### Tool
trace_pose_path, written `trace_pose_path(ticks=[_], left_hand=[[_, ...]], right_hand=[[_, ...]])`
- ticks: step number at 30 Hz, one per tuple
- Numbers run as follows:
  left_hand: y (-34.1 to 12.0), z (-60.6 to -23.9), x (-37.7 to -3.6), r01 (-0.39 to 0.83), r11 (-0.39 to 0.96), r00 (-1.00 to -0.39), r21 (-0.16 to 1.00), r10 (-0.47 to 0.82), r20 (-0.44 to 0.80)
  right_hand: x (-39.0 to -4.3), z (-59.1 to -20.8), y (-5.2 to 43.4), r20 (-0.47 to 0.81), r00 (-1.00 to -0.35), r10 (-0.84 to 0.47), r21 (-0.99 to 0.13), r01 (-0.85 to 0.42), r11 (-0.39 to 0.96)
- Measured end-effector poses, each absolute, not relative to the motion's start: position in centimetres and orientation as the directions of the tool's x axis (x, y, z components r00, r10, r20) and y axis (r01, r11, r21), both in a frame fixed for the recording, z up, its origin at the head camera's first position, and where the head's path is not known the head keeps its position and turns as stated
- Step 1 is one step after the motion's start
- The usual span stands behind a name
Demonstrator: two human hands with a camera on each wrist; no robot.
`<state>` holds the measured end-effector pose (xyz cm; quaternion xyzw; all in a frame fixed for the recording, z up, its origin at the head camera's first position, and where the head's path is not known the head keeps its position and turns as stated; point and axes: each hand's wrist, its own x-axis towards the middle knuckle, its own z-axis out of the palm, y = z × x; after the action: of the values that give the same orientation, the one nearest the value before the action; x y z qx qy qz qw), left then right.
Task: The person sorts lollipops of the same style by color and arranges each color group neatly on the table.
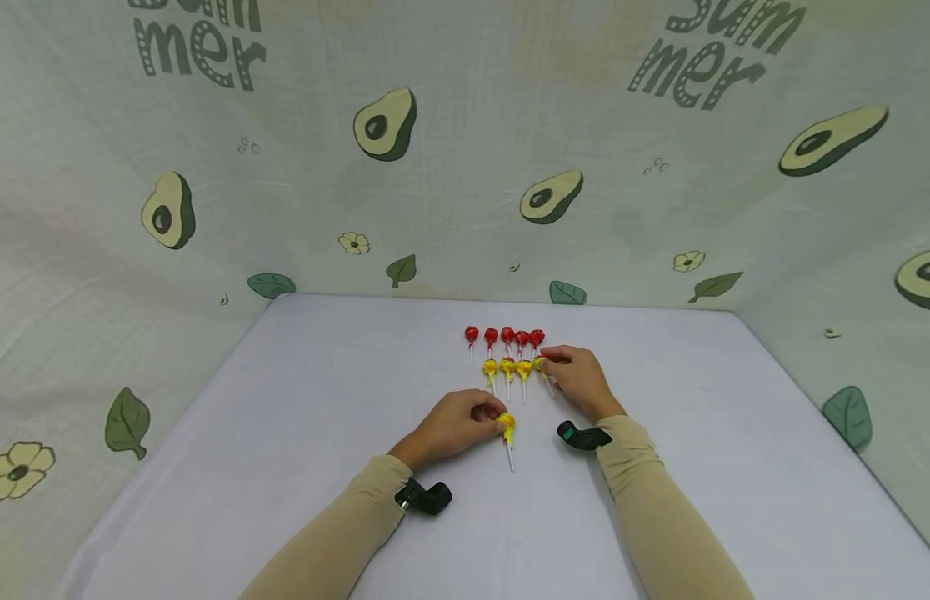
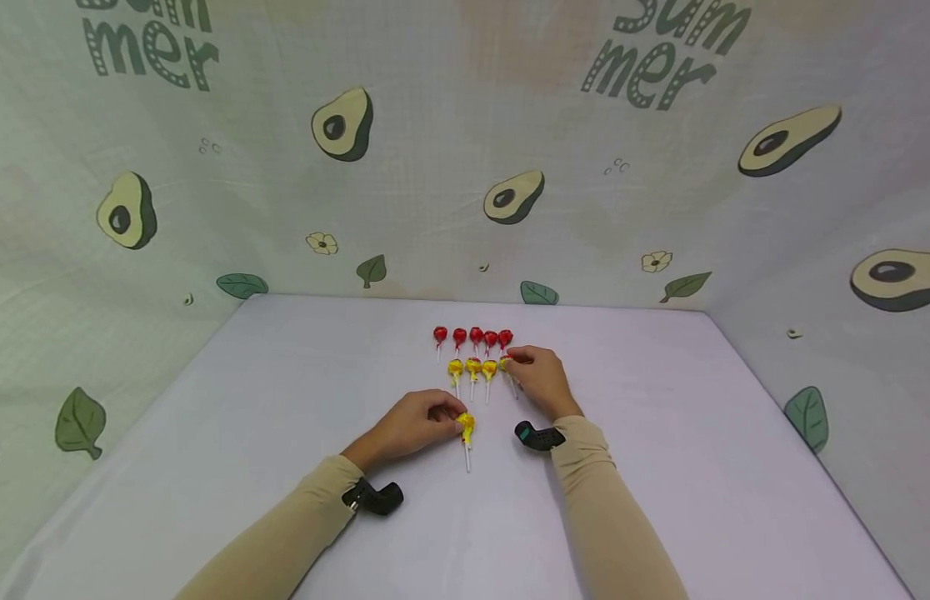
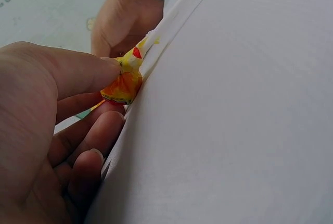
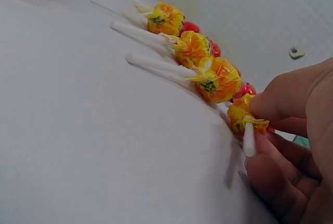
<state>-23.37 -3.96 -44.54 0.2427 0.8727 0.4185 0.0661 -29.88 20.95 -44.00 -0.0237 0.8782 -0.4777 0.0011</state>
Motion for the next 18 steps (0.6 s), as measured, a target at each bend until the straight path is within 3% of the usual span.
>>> trace_pose_path(ticks=[18], left_hand=[[-3.96,-44.28,-23.31,0.366,0.536,-0.872,0.761,0.483,0.079]], right_hand=[[-29.26,-43.85,20.73,0.065,-0.998,-0.025,-0.774,-0.066,0.629]])
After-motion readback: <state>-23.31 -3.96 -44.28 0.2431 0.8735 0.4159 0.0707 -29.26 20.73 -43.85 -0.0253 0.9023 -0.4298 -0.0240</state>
